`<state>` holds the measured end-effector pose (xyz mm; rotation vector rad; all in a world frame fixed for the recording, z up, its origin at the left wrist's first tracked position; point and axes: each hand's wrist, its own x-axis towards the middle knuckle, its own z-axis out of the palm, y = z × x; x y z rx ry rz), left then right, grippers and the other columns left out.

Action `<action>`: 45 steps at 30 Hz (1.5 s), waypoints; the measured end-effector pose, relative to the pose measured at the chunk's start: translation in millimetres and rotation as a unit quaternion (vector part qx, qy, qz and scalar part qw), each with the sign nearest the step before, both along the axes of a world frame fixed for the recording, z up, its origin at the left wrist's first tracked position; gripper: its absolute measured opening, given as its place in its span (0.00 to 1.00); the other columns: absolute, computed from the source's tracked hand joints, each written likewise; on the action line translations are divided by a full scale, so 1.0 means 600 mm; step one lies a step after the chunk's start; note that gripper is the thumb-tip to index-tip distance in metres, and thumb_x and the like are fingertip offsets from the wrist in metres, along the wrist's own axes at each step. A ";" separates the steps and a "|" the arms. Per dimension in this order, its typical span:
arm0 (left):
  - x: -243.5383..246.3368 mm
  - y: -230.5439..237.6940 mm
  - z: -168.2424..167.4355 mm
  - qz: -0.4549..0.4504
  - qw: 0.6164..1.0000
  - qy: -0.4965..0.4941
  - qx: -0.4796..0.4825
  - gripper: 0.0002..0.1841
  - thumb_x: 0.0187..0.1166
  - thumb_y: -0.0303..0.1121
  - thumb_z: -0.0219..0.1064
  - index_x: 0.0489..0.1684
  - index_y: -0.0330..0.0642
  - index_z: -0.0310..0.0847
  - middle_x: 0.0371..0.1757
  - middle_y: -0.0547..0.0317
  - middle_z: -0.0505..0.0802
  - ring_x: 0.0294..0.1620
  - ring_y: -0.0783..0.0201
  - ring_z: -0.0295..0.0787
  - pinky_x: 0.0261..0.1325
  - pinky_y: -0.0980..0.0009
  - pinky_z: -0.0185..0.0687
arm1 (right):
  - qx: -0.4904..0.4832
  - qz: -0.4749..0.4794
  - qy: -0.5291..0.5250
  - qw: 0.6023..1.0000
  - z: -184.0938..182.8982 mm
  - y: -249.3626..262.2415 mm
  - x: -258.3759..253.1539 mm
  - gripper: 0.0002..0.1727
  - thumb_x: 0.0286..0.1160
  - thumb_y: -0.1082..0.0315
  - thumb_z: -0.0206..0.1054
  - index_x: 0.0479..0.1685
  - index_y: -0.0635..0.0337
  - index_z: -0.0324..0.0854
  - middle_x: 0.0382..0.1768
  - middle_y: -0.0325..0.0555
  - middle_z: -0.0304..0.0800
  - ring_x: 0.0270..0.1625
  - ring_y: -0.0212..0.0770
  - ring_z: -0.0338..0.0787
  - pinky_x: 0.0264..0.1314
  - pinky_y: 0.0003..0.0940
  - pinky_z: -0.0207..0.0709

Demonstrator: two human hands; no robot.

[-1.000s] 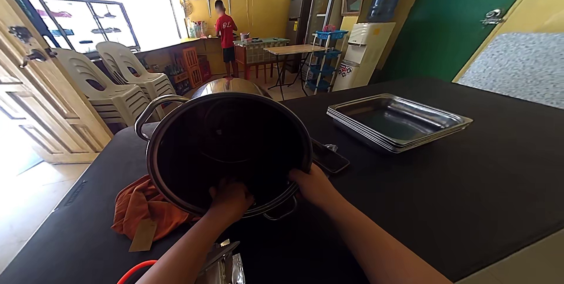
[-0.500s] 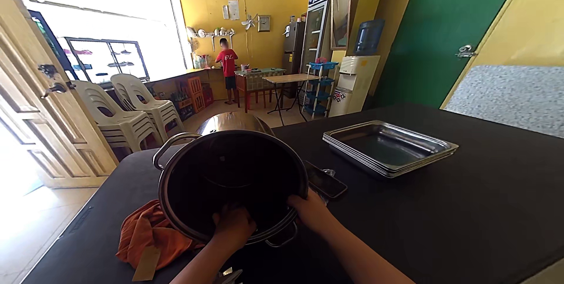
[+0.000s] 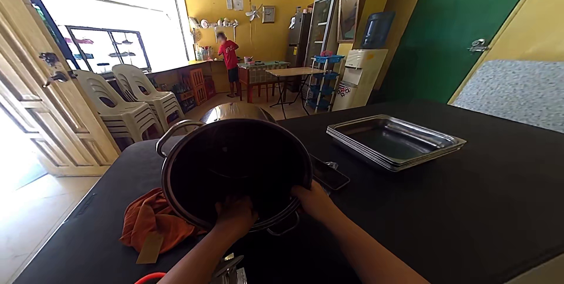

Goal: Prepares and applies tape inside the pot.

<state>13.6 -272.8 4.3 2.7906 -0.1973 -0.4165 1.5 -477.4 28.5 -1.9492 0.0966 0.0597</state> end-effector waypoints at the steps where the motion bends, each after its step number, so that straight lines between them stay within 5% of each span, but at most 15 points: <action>1: -0.002 0.000 0.001 0.000 1.000 -0.003 -0.003 0.16 0.86 0.46 0.60 0.58 0.47 0.86 0.77 0.54 0.82 0.85 0.51 0.66 0.81 0.38 0.53 | 0.000 -0.001 -0.001 1.000 0.000 0.000 -0.002 0.14 0.87 0.68 0.59 0.66 0.61 0.76 0.28 0.50 0.84 0.20 0.37 0.82 0.26 0.32 0.79; 4: -0.006 0.001 -0.001 0.010 1.000 -0.025 -0.013 0.14 0.84 0.45 0.65 0.55 0.47 0.85 0.70 0.53 0.85 0.79 0.50 0.72 0.78 0.39 0.56 | 0.008 -0.010 -0.012 1.000 -0.003 0.001 -0.005 0.14 0.87 0.68 0.60 0.65 0.61 0.77 0.27 0.50 0.85 0.19 0.37 0.82 0.23 0.31 0.78; 8: -0.003 0.002 -0.002 0.022 0.999 -0.034 -0.026 0.15 0.82 0.46 0.68 0.59 0.50 0.82 0.75 0.55 0.82 0.82 0.51 0.68 0.77 0.39 0.58 | 0.020 -0.010 -0.013 1.000 -0.003 -0.001 0.000 0.12 0.86 0.69 0.60 0.62 0.60 0.78 0.27 0.49 0.85 0.19 0.37 0.82 0.23 0.31 0.78; 15: 0.002 0.009 0.002 0.035 0.997 -0.014 -0.060 0.11 0.79 0.46 0.72 0.49 0.53 0.90 0.68 0.61 0.87 0.80 0.52 0.69 0.79 0.39 0.53 | 0.009 -0.013 -0.021 1.000 -0.006 0.001 -0.004 0.13 0.87 0.67 0.60 0.63 0.59 0.78 0.25 0.50 0.84 0.18 0.38 0.81 0.22 0.32 0.78; 20: 0.011 0.021 0.008 0.046 0.995 0.010 -0.084 0.12 0.82 0.47 0.70 0.50 0.53 0.93 0.73 0.60 0.85 0.82 0.50 0.68 0.83 0.38 0.50 | 0.002 -0.005 -0.013 1.000 -0.002 0.002 -0.004 0.14 0.86 0.68 0.59 0.65 0.59 0.77 0.25 0.50 0.84 0.17 0.38 0.82 0.22 0.31 0.79; 27: 0.010 0.015 -0.003 0.054 0.996 -0.023 -0.068 0.12 0.77 0.50 0.74 0.45 0.55 0.93 0.68 0.63 0.87 0.78 0.53 0.70 0.79 0.41 0.55 | 0.000 0.000 -0.012 1.000 -0.001 0.001 -0.005 0.13 0.87 0.68 0.59 0.65 0.59 0.77 0.25 0.50 0.85 0.17 0.38 0.82 0.22 0.32 0.80; 32: 0.015 0.015 -0.008 0.045 0.998 -0.018 -0.035 0.15 0.80 0.52 0.69 0.54 0.56 0.91 0.70 0.64 0.87 0.81 0.53 0.69 0.81 0.41 0.55 | -0.008 0.012 -0.001 1.000 0.002 -0.004 0.002 0.13 0.86 0.67 0.60 0.65 0.58 0.77 0.27 0.48 0.85 0.19 0.38 0.84 0.25 0.32 0.82; 45: 0.020 0.021 -0.021 0.043 0.997 -0.020 -0.054 0.19 0.82 0.55 0.65 0.56 0.54 0.91 0.79 0.70 0.83 0.85 0.57 0.67 0.84 0.43 0.51 | -0.004 0.026 0.006 1.000 -0.004 -0.011 0.007 0.14 0.83 0.67 0.60 0.62 0.58 0.77 0.29 0.44 0.85 0.20 0.34 0.83 0.24 0.29 0.79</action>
